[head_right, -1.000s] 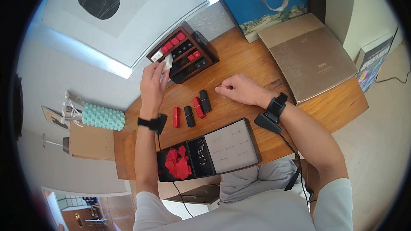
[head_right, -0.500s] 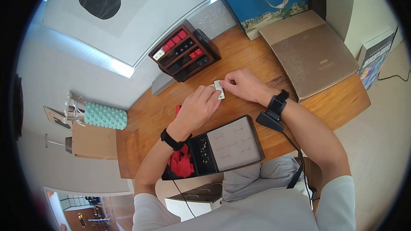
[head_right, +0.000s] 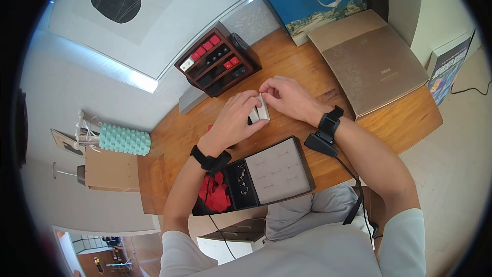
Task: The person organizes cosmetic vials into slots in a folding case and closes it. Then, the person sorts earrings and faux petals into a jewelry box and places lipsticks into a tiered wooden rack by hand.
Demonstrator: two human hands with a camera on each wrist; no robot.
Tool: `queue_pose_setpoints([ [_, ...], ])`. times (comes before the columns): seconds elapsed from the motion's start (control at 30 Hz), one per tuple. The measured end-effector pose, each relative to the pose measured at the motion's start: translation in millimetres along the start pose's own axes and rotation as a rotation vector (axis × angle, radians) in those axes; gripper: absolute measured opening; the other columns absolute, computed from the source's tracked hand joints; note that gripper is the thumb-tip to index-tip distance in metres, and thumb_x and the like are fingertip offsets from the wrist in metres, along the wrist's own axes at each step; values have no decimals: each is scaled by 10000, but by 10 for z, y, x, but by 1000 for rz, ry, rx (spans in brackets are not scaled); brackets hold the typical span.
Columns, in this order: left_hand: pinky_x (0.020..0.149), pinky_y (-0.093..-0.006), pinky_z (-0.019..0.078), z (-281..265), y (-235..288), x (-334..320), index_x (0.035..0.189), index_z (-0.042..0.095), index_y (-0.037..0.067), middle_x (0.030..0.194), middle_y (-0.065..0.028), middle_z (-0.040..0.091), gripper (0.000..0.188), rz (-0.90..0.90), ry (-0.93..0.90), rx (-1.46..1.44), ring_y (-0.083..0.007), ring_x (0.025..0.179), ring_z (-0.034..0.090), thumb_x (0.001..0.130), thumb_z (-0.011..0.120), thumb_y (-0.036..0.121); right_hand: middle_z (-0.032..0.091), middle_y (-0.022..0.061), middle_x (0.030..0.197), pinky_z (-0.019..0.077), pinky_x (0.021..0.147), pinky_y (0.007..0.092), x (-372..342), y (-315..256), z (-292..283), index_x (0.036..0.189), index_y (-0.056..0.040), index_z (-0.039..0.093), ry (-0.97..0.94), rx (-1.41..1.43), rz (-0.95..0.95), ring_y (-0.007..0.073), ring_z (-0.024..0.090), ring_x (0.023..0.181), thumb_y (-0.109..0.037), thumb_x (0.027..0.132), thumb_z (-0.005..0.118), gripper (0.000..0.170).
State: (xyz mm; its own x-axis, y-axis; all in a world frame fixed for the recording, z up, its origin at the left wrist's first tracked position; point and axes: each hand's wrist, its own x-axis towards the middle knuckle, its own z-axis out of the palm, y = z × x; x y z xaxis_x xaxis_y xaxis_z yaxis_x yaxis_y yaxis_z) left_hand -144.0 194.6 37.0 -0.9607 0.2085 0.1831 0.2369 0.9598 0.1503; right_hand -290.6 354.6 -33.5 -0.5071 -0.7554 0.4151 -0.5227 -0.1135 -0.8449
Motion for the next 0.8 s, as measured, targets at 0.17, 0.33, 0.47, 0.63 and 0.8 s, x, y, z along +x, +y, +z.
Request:
queue_pose_setpoints([
  [0.17,937,-437,504,56,7,222,1033,607,21,1210,-151,612,377,-3,55,-43,-356,1103,610,843,822,266,677,104,923,542,761,350,38,-92,-49,1075,-5,704,99,57,72,223,666,801,-135,967,662,174],
  [0.33,885,-410,538,-46,-191,381,1179,658,16,1149,-127,638,370,-54,287,483,-309,1055,634,869,778,180,665,87,902,528,725,324,53,-115,-62,1056,-12,713,191,93,82,184,643,760,-113,963,661,147],
  [0.47,859,-389,550,0,-425,392,1170,662,19,1122,-107,638,354,-52,201,587,-287,1028,637,869,772,169,670,90,892,527,726,321,35,-71,-59,1041,-9,717,162,124,72,180,642,762,-108,963,656,140],
  [0.63,831,-395,563,31,-524,432,1140,679,34,1055,-98,643,302,-77,266,512,-285,1003,638,870,762,141,694,70,925,521,698,286,40,-29,-44,1037,7,722,133,99,50,120,630,753,-123,1004,652,152],
  [0.8,810,-395,570,-36,-471,361,1118,678,29,1044,-113,646,277,13,344,526,-290,991,655,861,758,96,690,71,913,518,693,286,41,-36,-49,1034,7,721,120,97,36,123,628,749,-125,1002,654,152],
])
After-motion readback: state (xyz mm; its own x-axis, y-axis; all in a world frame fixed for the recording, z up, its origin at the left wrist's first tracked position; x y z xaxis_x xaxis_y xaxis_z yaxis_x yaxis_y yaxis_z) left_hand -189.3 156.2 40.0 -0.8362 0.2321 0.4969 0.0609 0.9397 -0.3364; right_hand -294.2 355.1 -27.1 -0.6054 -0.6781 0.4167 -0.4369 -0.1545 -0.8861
